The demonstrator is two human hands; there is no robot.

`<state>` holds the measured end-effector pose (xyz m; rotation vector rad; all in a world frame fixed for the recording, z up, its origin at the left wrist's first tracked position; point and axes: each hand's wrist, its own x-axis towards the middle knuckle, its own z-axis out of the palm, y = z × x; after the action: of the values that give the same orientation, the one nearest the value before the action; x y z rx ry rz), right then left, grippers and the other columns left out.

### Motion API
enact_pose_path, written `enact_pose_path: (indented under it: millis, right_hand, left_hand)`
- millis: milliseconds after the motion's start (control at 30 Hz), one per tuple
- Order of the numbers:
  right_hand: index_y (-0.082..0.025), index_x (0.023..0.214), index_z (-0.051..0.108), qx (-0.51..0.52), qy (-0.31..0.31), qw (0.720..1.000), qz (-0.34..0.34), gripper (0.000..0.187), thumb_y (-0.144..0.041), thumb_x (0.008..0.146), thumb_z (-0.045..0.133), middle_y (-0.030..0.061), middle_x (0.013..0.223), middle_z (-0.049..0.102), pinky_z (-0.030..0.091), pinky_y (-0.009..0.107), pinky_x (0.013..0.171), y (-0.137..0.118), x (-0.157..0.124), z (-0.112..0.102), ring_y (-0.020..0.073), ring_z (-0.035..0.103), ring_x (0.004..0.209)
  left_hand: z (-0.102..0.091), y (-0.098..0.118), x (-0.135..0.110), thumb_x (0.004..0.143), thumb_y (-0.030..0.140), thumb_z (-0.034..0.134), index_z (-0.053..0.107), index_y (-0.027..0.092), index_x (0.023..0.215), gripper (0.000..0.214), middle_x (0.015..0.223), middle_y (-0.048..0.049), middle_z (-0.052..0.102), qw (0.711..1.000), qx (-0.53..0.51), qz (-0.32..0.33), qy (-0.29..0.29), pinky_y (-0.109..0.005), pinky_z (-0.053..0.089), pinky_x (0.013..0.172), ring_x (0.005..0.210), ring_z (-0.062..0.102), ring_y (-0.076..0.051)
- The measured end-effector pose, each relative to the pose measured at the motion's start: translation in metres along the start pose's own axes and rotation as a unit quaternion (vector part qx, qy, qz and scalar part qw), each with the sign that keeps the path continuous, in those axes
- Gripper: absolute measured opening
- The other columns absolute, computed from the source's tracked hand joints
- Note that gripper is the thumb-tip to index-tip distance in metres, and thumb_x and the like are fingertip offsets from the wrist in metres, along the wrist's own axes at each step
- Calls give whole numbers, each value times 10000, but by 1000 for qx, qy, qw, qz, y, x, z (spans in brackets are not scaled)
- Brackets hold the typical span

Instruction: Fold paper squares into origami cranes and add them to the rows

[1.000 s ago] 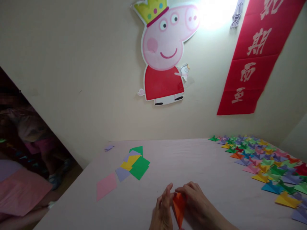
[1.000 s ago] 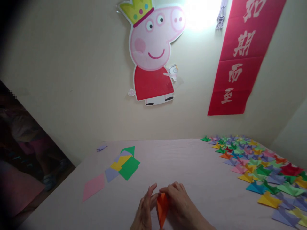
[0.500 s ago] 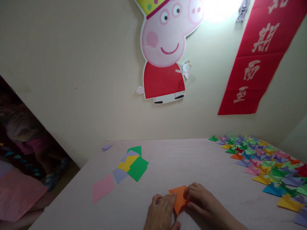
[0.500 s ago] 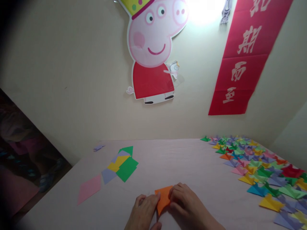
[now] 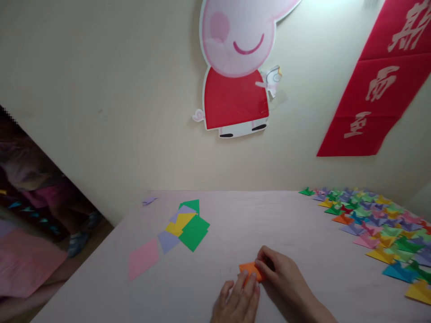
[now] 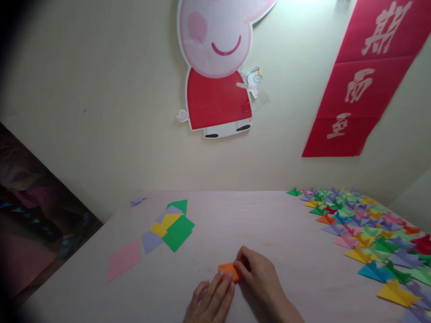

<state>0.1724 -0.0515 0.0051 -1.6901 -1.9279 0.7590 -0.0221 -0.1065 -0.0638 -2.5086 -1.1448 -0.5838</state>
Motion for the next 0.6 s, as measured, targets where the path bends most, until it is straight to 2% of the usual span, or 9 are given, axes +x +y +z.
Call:
enact_pose_path:
  millis: [133,267,433,600]
  right_hand:
    - [-242,755,546,-16,9,1000,-1,159,-336,845,455,-8,718,686,417,266,634,2,2,3,177,623,673]
    - [-243,771,551,-25,8,1000,-6,152,-320,857,453,-6,724,689,415,258,632,6,4,6,173,625,672]
    - [-241,781,540,-33,9,999,-22,145,-305,871,446,-1,731,686,417,259,634,8,5,8,172,622,670]
    - [-239,769,527,-48,20,998,-36,147,-283,877,437,7,720,680,419,255,618,10,5,9,167,611,641]
  left_hand:
    - [7,-4,-3,948,132,381,453,241,1422,491,1385,-55,563,999,3,23,-47,-319,381,1031,1314,469,-203]
    - [10,-11,-4,940,131,378,393,251,1465,539,1419,-53,529,997,-9,37,-71,-348,378,1044,1327,454,-216]
    - [9,-11,-3,956,184,412,330,285,1497,557,1440,-49,505,996,-31,21,-75,-362,367,1064,1334,443,-224]
    - [9,-10,-1,926,139,381,322,274,1501,593,1451,-50,492,993,-39,10,-109,-406,372,1069,1338,441,-240]
